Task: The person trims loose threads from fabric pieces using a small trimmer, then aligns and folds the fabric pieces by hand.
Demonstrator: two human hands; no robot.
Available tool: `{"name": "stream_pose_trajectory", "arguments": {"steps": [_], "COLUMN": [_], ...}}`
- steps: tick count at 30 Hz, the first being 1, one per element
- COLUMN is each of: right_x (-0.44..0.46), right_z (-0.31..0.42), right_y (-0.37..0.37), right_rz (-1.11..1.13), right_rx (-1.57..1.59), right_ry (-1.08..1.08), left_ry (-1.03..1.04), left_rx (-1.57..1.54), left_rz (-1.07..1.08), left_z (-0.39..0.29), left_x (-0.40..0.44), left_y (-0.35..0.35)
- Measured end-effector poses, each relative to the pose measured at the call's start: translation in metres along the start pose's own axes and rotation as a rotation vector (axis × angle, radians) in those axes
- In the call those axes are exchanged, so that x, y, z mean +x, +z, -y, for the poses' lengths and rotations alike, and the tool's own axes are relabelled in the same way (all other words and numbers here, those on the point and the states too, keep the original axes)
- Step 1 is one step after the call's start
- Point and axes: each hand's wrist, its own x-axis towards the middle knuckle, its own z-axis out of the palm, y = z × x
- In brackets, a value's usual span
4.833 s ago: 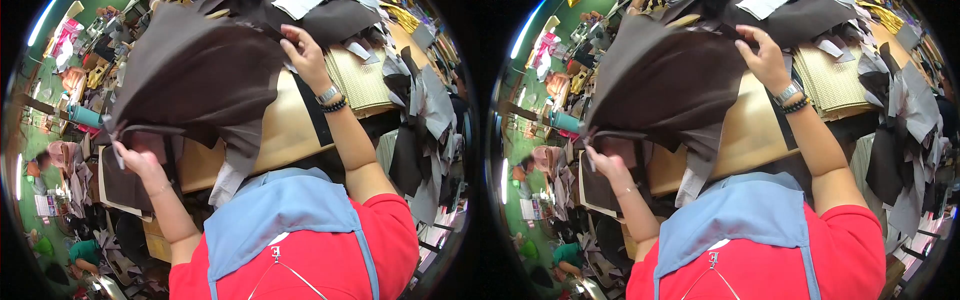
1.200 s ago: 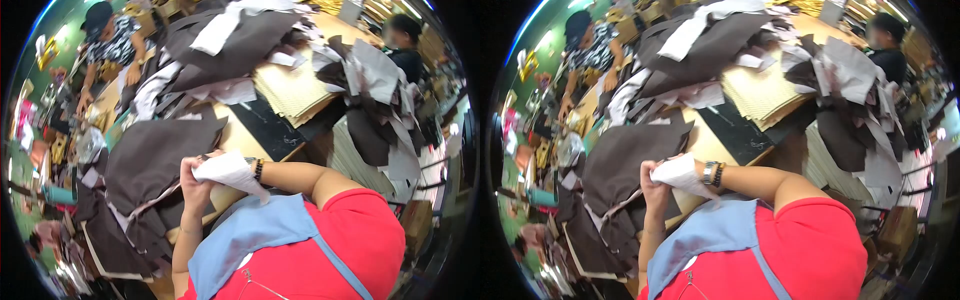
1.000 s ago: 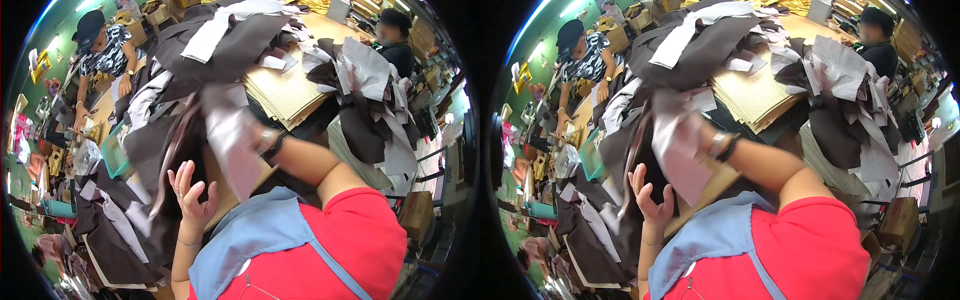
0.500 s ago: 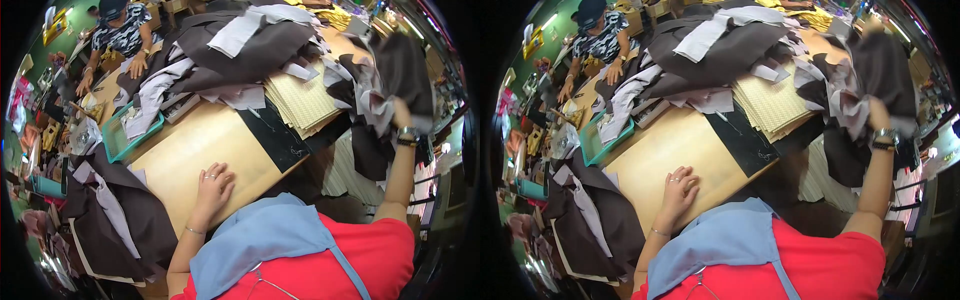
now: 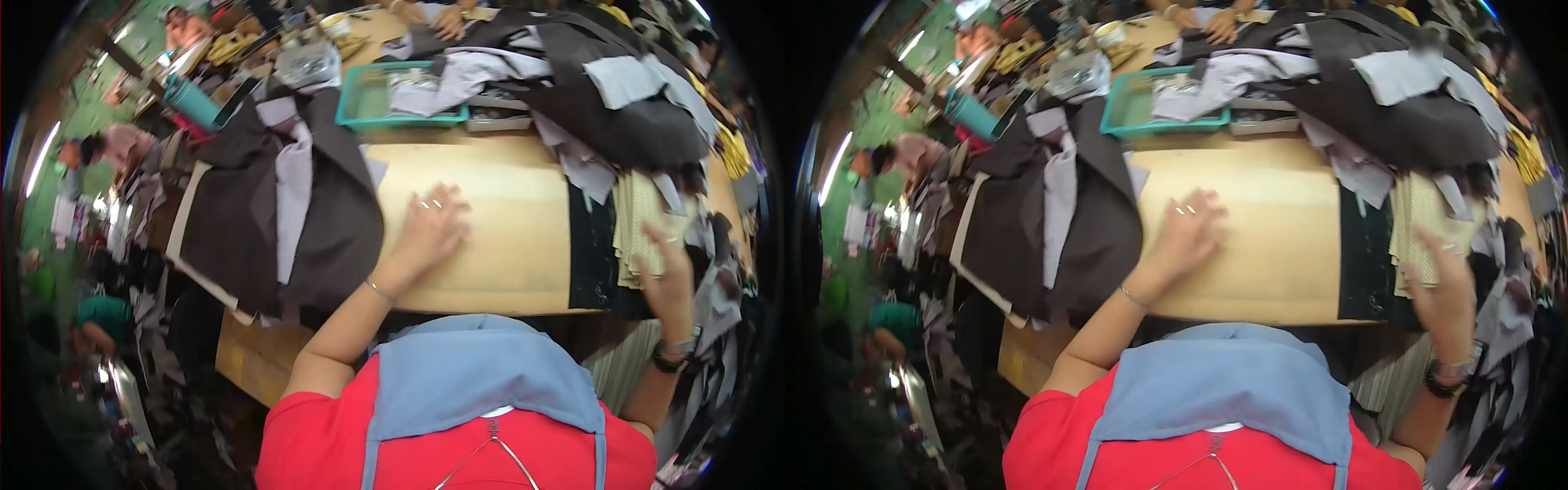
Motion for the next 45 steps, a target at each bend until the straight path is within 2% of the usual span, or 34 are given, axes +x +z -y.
{"name": "stream_pose_trajectory", "arguments": {"steps": [1, 2, 3, 4, 5, 6, 8, 11, 12, 13, 15, 16, 17, 18, 19, 20, 21, 23, 25, 26, 27, 28, 29, 30, 31, 32, 34, 37, 39, 41, 42, 44, 45], "right_x": [0.006, 0.007, 0.009, 0.005, 0.003, 0.004, 0.008, 0.018, 0.022, 0.025, 0.033, 0.038, 0.042, 0.045, 0.047, 0.046, 0.050, 0.059, 0.061, 0.058, 0.053, 0.046, 0.040, 0.035, 0.030, 0.026, 0.021, 0.018, 0.018, 0.014, 0.011, 0.013, 0.015], "right_z": [0.012, 0.012, 0.019, 0.013, 0.015, 0.018, 0.029, 0.045, 0.047, 0.052, 0.074, 0.086, 0.095, 0.099, 0.099, 0.098, 0.094, 0.069, 0.062, 0.041, 0.031, 0.019, 0.009, 0.005, 0.002, 0.002, 0.003, 0.010, 0.015, 0.011, 0.001, 0.005, 0.006], "right_y": [0.026, 0.059, 0.081, 0.107, 0.129, 0.145, 0.164, 0.181, 0.188, 0.194, 0.200, 0.201, 0.201, 0.212, 0.229, 0.239, 0.249, 0.240, 0.222, 0.226, 0.219, 0.217, 0.215, 0.213, 0.210, 0.208, 0.205, 0.196, 0.194, 0.196, 0.199, 0.196, 0.191], "right_rz": [0.101, 0.112, 0.219, 0.226, 0.255, 0.280, 0.309, 0.331, 0.347, 0.364, 0.347, 0.336, 0.449, 0.337, 0.225, 0.353, 0.284, 0.290, 0.090, 0.040, 0.034, 0.031, 0.029, 0.028, 0.030, 0.033, 0.054, 0.043, 0.003, -0.052, 0.021, 0.018, 0.020], "right_rx": [0.033, 0.135, 0.240, 0.253, 0.389, 0.390, 0.426, 0.541, 0.590, 0.638, 0.836, 0.937, 1.077, 1.038, 0.997, 1.114, 1.095, 1.250, 1.303, 1.208, 1.151, 1.083, 1.015, 1.004, 0.992, 0.979, 0.984, 0.936, 0.920, 0.934, 0.972, 1.293, 1.450], "right_ry": [-0.054, -0.126, -0.066, -0.084, -0.049, -0.081, -0.105, -0.090, -0.094, -0.098, -0.131, -0.148, -0.051, -0.139, -0.226, 0.019, 0.088, 0.096, 0.121, 0.147, 0.190, 0.220, 0.247, 0.262, 0.277, 0.291, 0.299, 0.271, 0.272, 0.314, 0.337, 0.458, 0.520], "left_ry": [-0.085, -0.222, -0.303, -0.393, -0.458, -0.524, -0.689, -0.371, -0.316, -0.204, -0.116, -0.129, -0.072, -0.014, 0.052, 0.050, 0.048, 0.155, 0.192, 0.119, -0.073, -0.171, -0.293, -0.354, -0.387, -0.511, -0.740, -0.609, -0.349, -0.289, -0.109, 0.300, 0.384], "left_rx": [0.085, 0.323, 0.439, 0.543, 0.432, 0.325, -0.076, -0.476, -0.674, -0.726, -0.840, -0.885, -0.954, -0.982, -0.925, -0.923, -0.919, -0.607, -0.304, -0.113, 0.058, 0.229, 0.204, -0.007, -0.031, -0.221, -0.158, 0.022, 0.062, 0.233, 0.122, 0.126, 0.032], "left_rz": [-0.091, -0.230, -0.329, -0.421, -0.417, -0.419, -0.294, -0.603, -0.606, -0.634, -0.562, -0.456, -0.391, -0.294, -0.116, -0.057, 0.004, -0.114, -0.199, -0.200, -0.175, -0.156, -0.171, -0.157, -0.152, -0.170, -0.277, -0.333, -0.455, -0.287, -0.221, -0.010, 0.176], "left_z": [0.015, 0.027, 0.044, 0.061, 0.075, 0.087, 0.099, 0.083, 0.064, 0.048, 0.013, -0.006, -0.021, -0.038, -0.043, -0.053, -0.061, -0.052, -0.025, -0.011, 0.003, 0.022, 0.050, 0.080, 0.104, 0.111, 0.147, 0.190, 0.159, 0.090, 0.076, 0.040, 0.023], "left_x": [0.000, -0.004, -0.012, -0.020, -0.027, -0.033, -0.039, -0.027, -0.021, -0.013, -0.002, 0.000, 0.005, 0.007, 0.007, 0.006, 0.005, 0.001, -0.007, -0.014, -0.024, -0.030, -0.039, -0.042, -0.047, -0.046, -0.045, -0.035, -0.026, -0.027, -0.033, -0.044, -0.050], "left_y": [-0.014, -0.022, -0.028, -0.034, -0.040, -0.049, -0.057, -0.047, -0.046, -0.042, -0.036, -0.035, -0.029, -0.026, -0.023, -0.022, -0.023, -0.032, -0.038, -0.045, -0.044, -0.048, -0.045, -0.049, -0.053, -0.063, -0.068, -0.070, -0.062, -0.062, -0.056, -0.040, -0.033]}}
